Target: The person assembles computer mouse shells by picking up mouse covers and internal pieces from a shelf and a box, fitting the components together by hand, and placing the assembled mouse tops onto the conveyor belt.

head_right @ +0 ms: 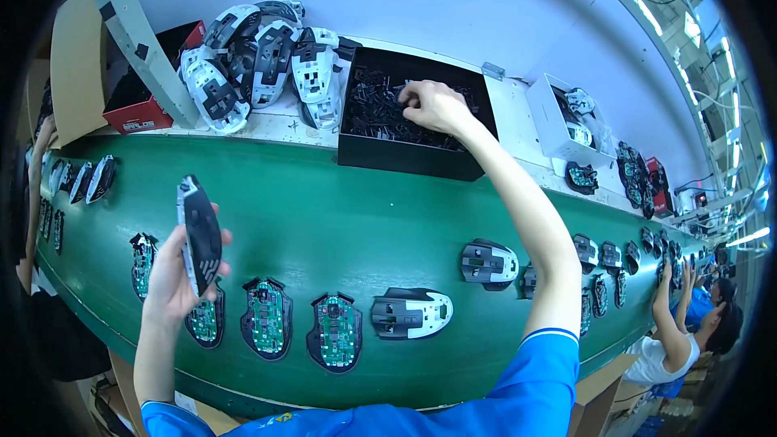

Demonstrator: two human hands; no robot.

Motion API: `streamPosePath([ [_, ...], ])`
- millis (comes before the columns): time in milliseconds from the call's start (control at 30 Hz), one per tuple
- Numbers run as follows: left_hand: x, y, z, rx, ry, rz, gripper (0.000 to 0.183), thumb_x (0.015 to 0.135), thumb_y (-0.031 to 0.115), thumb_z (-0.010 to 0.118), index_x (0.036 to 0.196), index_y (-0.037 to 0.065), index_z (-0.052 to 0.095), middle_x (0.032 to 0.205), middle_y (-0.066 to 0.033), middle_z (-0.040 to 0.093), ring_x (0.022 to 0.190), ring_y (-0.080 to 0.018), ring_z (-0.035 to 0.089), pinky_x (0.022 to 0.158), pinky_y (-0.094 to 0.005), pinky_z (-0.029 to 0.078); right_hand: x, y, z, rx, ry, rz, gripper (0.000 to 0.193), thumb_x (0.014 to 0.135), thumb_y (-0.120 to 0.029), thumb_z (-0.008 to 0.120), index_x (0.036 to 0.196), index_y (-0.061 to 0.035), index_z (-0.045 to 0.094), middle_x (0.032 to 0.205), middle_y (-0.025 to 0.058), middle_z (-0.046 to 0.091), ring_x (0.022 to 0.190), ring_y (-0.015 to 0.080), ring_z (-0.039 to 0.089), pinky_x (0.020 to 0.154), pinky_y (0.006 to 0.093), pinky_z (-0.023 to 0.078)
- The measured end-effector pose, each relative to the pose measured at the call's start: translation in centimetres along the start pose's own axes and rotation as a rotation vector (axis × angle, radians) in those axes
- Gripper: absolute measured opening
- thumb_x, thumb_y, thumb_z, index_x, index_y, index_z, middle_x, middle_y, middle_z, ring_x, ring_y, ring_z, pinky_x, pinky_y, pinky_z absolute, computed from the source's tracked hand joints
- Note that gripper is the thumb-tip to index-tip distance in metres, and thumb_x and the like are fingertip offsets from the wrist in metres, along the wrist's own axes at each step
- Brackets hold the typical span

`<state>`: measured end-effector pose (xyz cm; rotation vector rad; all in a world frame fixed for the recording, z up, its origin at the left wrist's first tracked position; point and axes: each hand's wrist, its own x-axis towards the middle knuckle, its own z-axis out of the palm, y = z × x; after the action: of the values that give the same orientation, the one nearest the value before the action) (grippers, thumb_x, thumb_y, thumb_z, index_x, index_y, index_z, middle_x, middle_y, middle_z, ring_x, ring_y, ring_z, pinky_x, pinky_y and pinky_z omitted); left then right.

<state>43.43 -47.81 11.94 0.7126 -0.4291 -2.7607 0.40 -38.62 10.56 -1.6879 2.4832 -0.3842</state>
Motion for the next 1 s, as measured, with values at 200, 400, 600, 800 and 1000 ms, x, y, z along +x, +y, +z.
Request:
streamPosePath([
  [200, -0.8, -2.5, 0.1, 0.212, -0.029, -0.067, 0.048, 0.094, 0.030, 0.041, 0.130, -0.001, 0.037, 0.108, -0.0242, 0.056, 0.082, -0.0409, 0.065, 0.048, -0.0472, 0.060, 2.1, -2.4, 1.5, -0.016, 0.051, 0.148, 0.041, 0.080, -0.040, 0.064, 0.108, -0.0104, 0.064, 0.085, 0.0066, 0.067, 0.085, 0.0247, 0.065, 0.076, 0.0364, 0.051],
  [400, -0.8, -4.0, 0.5, 0.377, 0.058, -0.042, 0.048, 0.086, 0.020, 0.054, 0.126, -0.003, 0.040, 0.101, -0.0227, 0.061, 0.086, -0.0402, 0.065, 0.052, -0.0480, 0.060, 3.6, -2.4, 1.7, -0.047, -0.032, 0.133, 0.021, 0.074, -0.032, 0.069, 0.086, -0.0144, 0.072, 0.082, 0.0089, 0.070, 0.084, 0.0278, 0.067, 0.077, 0.0397, 0.053],
  [600, -1.4, -4.2, 0.9, 0.394, -0.013, -0.052, 0.077, 0.074, -0.003, 0.047, 0.144, 0.006, 0.017, 0.123, -0.0174, 0.050, 0.100, -0.0277, 0.060, 0.077, -0.0484, 0.056, 1.9, -1.5, -0.1, 0.394, -0.077, 0.229, 0.031, 0.080, -0.023, 0.068, 0.103, -0.0019, 0.066, 0.086, 0.0059, 0.068, 0.063, 0.0110, 0.064, 0.048, 0.0244, 0.055],
  [800, -1.8, -6.0, 1.9, 0.425, -0.118, -0.063, 0.076, 0.077, -0.004, 0.046, 0.144, 0.005, 0.013, 0.125, -0.0170, 0.048, 0.102, -0.0258, 0.059, 0.077, -0.0449, 0.056, -5.9, -6.7, -5.6, 0.889, 0.080, 0.226, 0.029, 0.084, -0.022, 0.068, 0.099, 0.0024, 0.063, 0.078, 0.0056, 0.063, 0.062, 0.0077, 0.062, 0.044, 0.0166, 0.051],
  [1000, -3.0, -11.2, 1.9, 0.528, -0.161, 0.234, 0.081, 0.074, -0.007, 0.047, 0.143, 0.004, 0.007, 0.131, -0.0159, 0.039, 0.109, -0.0216, 0.055, 0.086, -0.0372, 0.051, -18.2, -21.0, -4.9, 1.081, -0.105, 0.098, 0.011, 0.075, 0.000, 0.073, 0.084, 0.0004, 0.067, 0.079, 0.0071, 0.067, 0.065, 0.0094, 0.064, 0.049, 0.0177, 0.049],
])
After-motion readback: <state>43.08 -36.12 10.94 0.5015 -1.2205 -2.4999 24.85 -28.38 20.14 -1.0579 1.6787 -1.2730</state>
